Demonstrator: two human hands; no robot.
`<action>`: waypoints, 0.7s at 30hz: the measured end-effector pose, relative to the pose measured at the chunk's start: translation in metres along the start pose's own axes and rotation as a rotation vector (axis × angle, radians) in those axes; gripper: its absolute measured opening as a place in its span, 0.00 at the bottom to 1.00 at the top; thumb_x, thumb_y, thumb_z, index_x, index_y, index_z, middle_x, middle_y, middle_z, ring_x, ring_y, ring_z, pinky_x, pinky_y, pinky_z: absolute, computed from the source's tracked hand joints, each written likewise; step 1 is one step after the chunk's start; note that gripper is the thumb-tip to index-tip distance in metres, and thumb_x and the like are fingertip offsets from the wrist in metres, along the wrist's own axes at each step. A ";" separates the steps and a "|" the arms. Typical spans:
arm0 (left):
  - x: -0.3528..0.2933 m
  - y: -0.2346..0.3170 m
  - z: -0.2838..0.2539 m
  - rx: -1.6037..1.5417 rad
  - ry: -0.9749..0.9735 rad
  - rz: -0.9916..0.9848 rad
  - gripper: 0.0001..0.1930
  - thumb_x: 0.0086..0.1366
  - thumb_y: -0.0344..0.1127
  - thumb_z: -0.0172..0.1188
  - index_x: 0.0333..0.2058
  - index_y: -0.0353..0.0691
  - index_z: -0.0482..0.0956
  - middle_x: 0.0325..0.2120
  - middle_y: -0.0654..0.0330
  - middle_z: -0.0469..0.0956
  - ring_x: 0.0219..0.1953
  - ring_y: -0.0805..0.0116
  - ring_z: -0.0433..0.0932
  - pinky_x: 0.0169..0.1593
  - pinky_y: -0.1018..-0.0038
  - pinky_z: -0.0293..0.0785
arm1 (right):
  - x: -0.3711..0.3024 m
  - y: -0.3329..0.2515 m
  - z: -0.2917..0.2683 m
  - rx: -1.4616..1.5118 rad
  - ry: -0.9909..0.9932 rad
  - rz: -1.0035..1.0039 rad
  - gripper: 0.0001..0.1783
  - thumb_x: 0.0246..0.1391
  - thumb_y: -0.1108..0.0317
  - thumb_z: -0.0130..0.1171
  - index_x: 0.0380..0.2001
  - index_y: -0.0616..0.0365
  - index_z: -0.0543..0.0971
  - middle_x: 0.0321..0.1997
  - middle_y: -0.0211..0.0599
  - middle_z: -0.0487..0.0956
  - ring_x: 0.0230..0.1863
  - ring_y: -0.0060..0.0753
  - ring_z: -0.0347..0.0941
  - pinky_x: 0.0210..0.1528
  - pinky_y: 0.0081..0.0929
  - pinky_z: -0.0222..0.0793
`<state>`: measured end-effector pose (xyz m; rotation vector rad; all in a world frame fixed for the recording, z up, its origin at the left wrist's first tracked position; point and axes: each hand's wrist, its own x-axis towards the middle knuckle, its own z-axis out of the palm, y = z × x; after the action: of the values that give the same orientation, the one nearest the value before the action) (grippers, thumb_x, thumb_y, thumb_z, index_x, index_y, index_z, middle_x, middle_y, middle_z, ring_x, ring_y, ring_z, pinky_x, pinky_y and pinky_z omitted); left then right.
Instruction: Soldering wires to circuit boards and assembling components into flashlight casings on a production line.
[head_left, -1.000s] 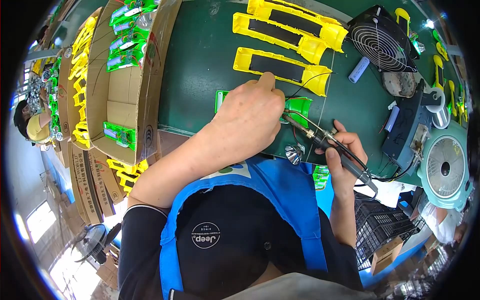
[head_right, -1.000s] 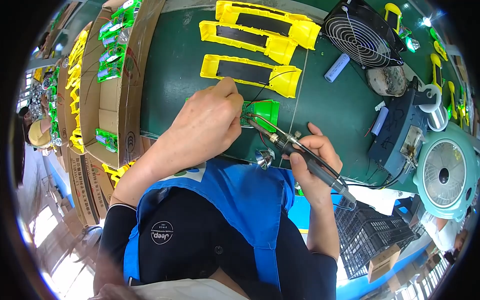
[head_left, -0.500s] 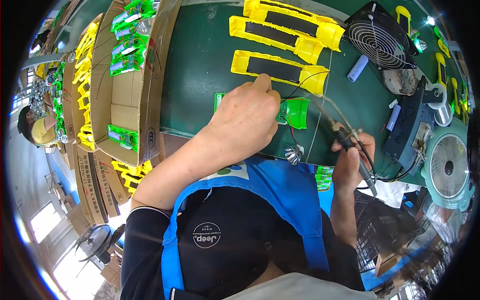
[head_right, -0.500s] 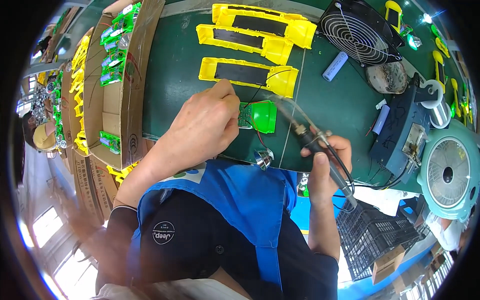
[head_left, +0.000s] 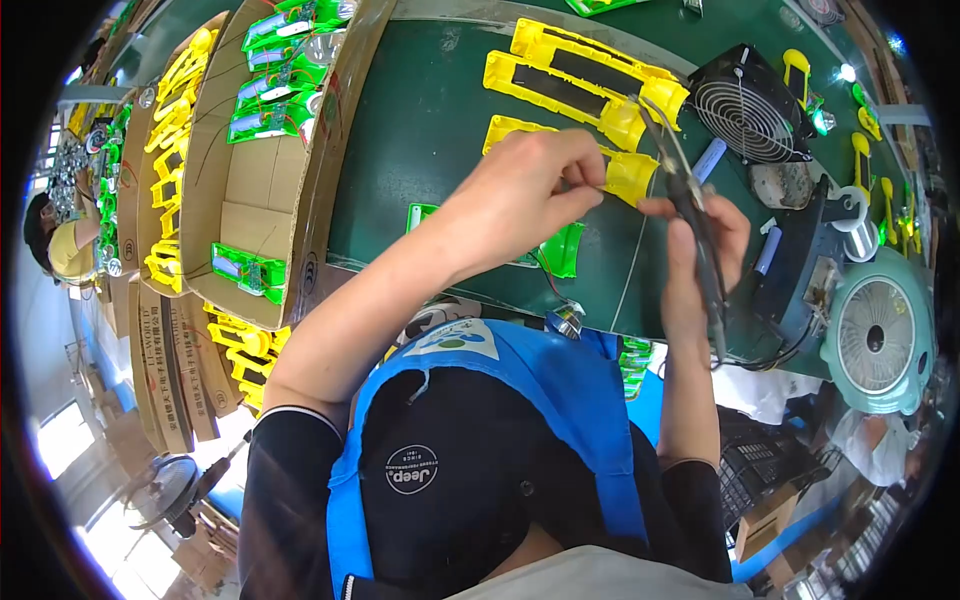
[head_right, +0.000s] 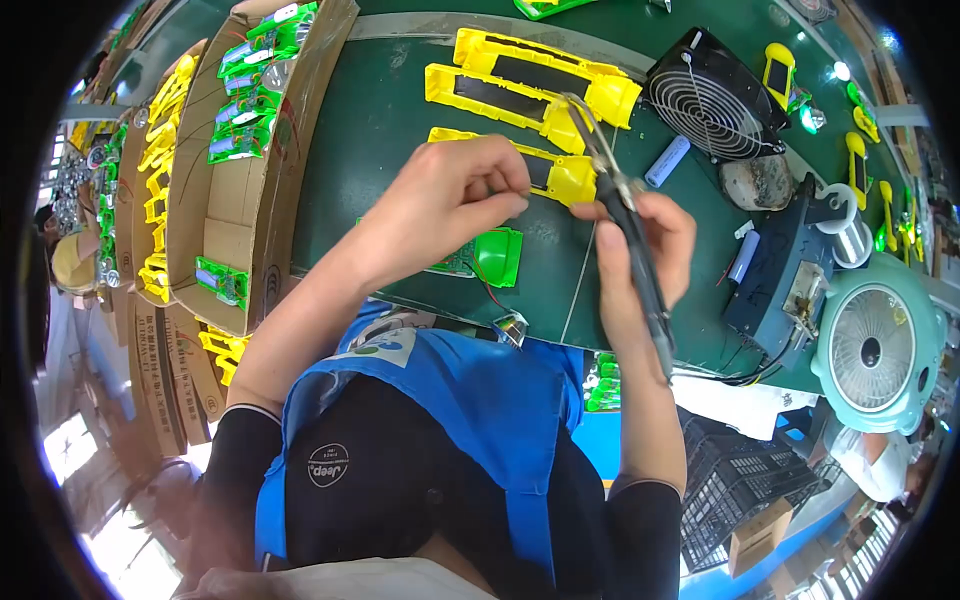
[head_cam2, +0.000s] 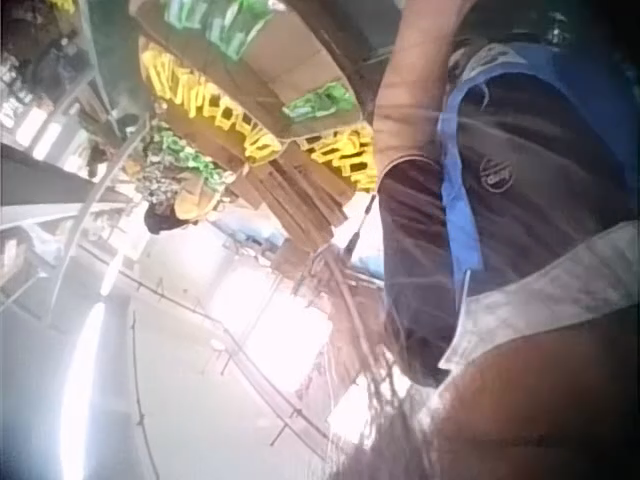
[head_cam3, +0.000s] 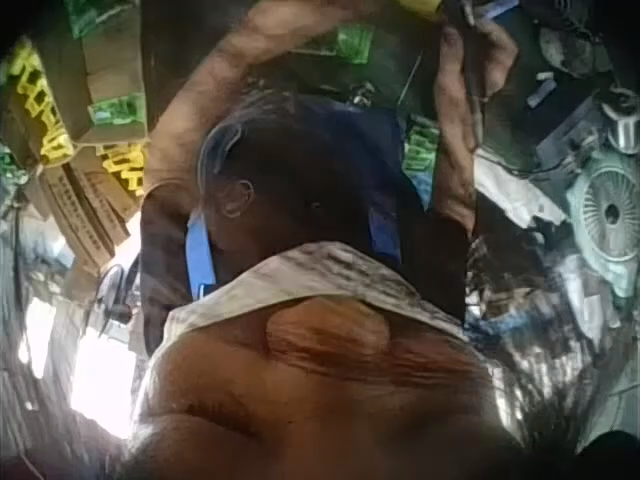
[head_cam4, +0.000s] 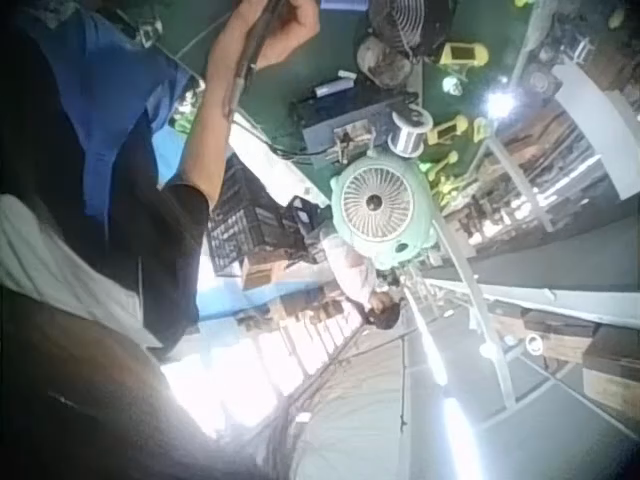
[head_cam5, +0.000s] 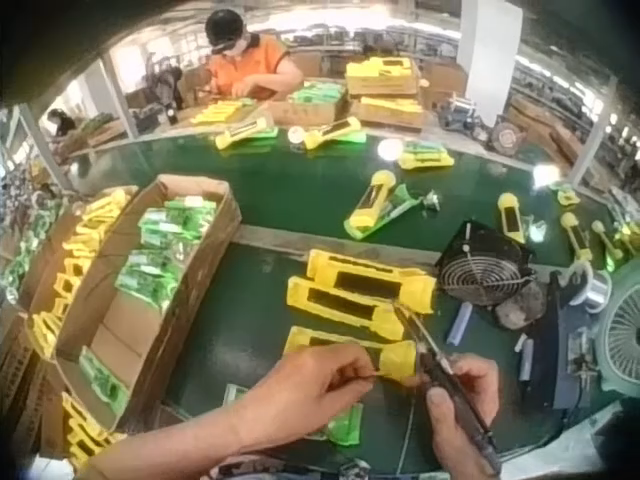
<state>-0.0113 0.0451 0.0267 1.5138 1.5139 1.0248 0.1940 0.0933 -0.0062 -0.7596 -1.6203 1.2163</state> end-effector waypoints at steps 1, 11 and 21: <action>0.002 0.000 0.001 -0.035 0.002 -0.005 0.04 0.57 0.25 0.60 0.30 0.31 0.75 0.21 0.64 0.75 0.23 0.82 0.72 0.26 0.80 0.67 | 0.005 0.005 0.006 0.024 -0.022 -0.020 0.18 0.58 0.72 0.55 0.49 0.59 0.63 0.47 0.45 0.74 0.44 0.37 0.78 0.48 0.27 0.69; -0.033 -0.022 -0.036 -0.142 0.132 -0.254 0.04 0.60 0.25 0.58 0.34 0.31 0.78 0.22 0.68 0.75 0.25 0.87 0.69 0.28 0.86 0.65 | 0.006 0.020 0.010 -0.367 -0.241 -0.301 0.19 0.43 0.79 0.65 0.40 0.60 0.72 0.36 0.44 0.75 0.35 0.43 0.74 0.38 0.30 0.72; -0.006 -0.025 -0.040 0.632 -0.026 0.240 0.02 0.53 0.29 0.62 0.24 0.42 0.77 0.27 0.64 0.66 0.36 0.69 0.68 0.41 0.70 0.63 | 0.001 0.002 -0.013 0.274 -0.087 0.434 0.14 0.56 0.66 0.57 0.39 0.65 0.69 0.30 0.41 0.76 0.30 0.26 0.74 0.33 0.21 0.71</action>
<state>-0.0581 0.0384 0.0194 2.1741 1.7649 0.6712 0.2053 0.0989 -0.0065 -0.9180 -1.3537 1.7611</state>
